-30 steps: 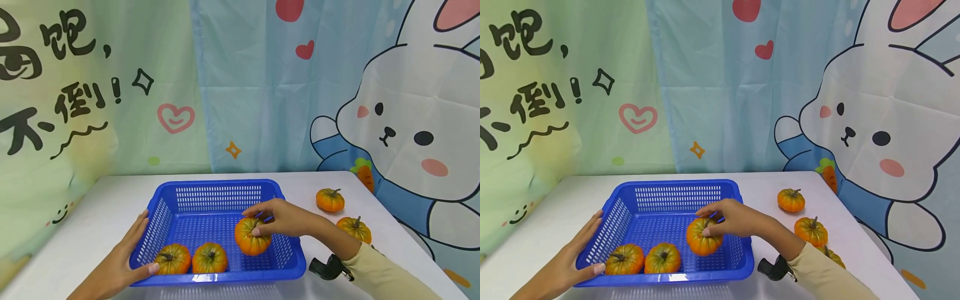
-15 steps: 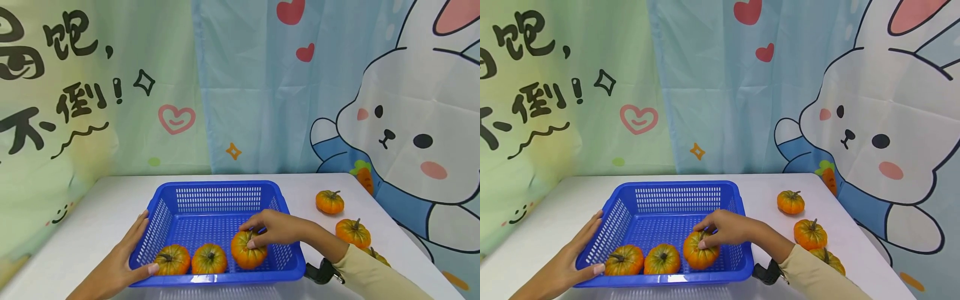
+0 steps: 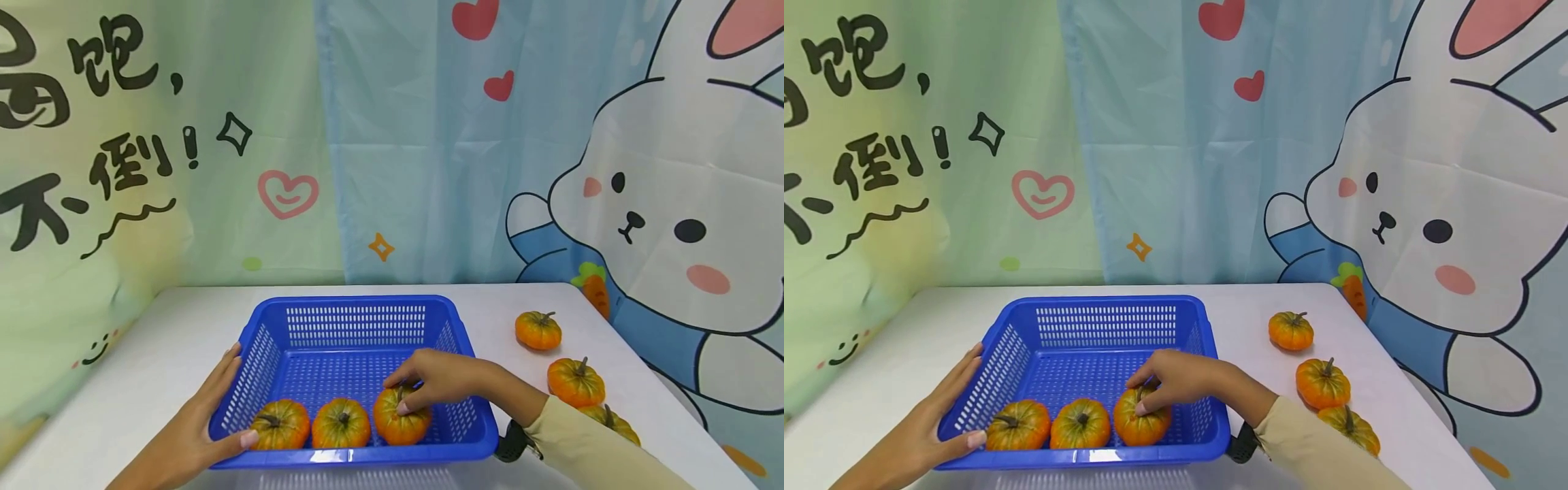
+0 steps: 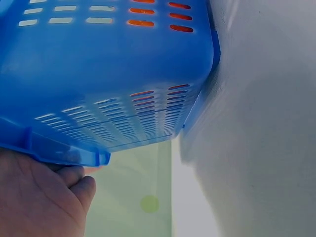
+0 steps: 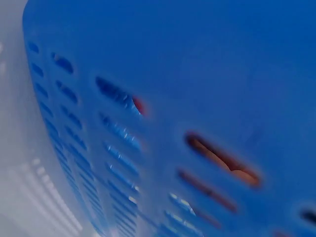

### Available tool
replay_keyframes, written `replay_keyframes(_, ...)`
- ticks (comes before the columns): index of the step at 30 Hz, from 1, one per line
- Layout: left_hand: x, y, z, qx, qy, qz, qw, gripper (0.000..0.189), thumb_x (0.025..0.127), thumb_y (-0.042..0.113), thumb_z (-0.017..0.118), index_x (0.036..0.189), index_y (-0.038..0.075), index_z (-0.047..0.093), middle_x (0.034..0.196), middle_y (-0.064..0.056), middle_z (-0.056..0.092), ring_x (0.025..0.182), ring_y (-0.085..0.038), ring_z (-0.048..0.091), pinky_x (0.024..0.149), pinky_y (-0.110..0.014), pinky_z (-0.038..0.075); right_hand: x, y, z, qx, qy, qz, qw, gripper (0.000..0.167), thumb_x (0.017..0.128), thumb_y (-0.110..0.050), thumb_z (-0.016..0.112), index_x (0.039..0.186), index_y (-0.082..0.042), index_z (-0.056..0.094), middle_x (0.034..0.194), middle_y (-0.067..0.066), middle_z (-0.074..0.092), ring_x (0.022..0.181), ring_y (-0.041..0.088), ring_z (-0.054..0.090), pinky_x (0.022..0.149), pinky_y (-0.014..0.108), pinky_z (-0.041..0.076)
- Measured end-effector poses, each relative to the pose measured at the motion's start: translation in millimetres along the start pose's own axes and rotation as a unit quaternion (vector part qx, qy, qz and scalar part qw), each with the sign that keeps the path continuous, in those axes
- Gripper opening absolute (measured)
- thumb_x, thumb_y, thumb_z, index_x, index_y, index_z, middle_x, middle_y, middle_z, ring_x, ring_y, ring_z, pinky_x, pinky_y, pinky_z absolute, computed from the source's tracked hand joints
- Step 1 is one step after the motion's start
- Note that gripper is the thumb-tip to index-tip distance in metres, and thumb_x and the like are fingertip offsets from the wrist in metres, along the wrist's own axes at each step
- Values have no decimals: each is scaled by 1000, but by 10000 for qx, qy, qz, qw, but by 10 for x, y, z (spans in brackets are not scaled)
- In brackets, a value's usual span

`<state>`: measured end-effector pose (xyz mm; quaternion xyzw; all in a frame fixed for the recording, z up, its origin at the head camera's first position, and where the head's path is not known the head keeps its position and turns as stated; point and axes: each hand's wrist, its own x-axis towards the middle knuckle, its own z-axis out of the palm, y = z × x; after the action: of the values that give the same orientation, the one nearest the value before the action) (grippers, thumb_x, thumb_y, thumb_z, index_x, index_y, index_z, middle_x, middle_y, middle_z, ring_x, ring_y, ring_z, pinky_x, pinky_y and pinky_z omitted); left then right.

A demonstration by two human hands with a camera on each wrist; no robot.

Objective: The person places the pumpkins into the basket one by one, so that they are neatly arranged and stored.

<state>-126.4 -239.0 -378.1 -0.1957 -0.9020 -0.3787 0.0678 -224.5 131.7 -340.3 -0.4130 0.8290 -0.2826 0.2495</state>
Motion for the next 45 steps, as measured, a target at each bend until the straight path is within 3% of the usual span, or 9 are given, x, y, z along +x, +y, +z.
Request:
replay_keyframes(4,-5,-9,14,-62,50,77,9999,100,81,29,74,157,13,12,163,-5,3,143,-46,9,100,-72,18,45,12,26,-156,-278,-102,9994,41,91,-21,69,127,-3,64,108,-8,68,92,1,62,83,18,49)
replay_keyframes(8,-10,-10,21,-29,20,5,10000,99,81,31,73,157,14,11,163,-5,3,143,-46,9,97,-75,20,51,10,38,-169,-530,50,9984,45,89,-21,72,130,-3,62,109,-9,68,91,0,62,84,18,49)
replay_keyframes(17,-13,-4,26,0,7,-49,10000,99,81,32,73,158,14,12,163,-6,3,143,-47,10,96,-77,21,29,-12,39,-70,-506,338,9981,55,86,-27,76,134,-7,60,120,-7,66,103,1,60,91,23,47)
replay_keyframes(21,-9,3,36,-36,4,10,10000,100,80,31,73,157,14,12,163,-5,3,143,-46,9,96,-76,21,-11,-6,45,339,-151,324,9988,54,87,-26,74,135,-6,58,126,2,64,114,12,60,92,27,48)
replay_keyframes(26,3,29,17,56,-108,-132,9998,99,82,34,72,157,13,12,163,-5,2,142,-48,11,95,-76,23,-81,0,50,833,586,102,9947,44,90,-23,71,131,-9,62,119,5,68,112,23,63,89,28,51)
replay_keyframes(32,6,31,2,123,-60,-46,9999,99,82,33,73,157,13,12,163,-6,3,142,-47,11,95,-76,24,-190,-2,-3,964,1006,-165,9901,41,94,-21,66,132,-7,61,117,4,68,111,22,63,88,29,51)
replay_keyframes(39,8,31,-10,126,-55,-130,9998,100,81,34,73,157,14,12,163,-6,3,143,-46,10,95,-76,23,-400,-4,-36,921,1446,-166,9851,40,97,-20,62,135,-8,58,119,2,68,111,17,63,89,31,51)
replay_keyframes(45,1,14,-3,6,-15,-64,10000,100,81,32,73,157,13,11,163,-6,2,143,-47,9,96,-76,21,-571,32,-64,1090,1682,-152,9796,40,97,-21,61,134,-4,58,121,8,67,112,23,63,86,31,52)
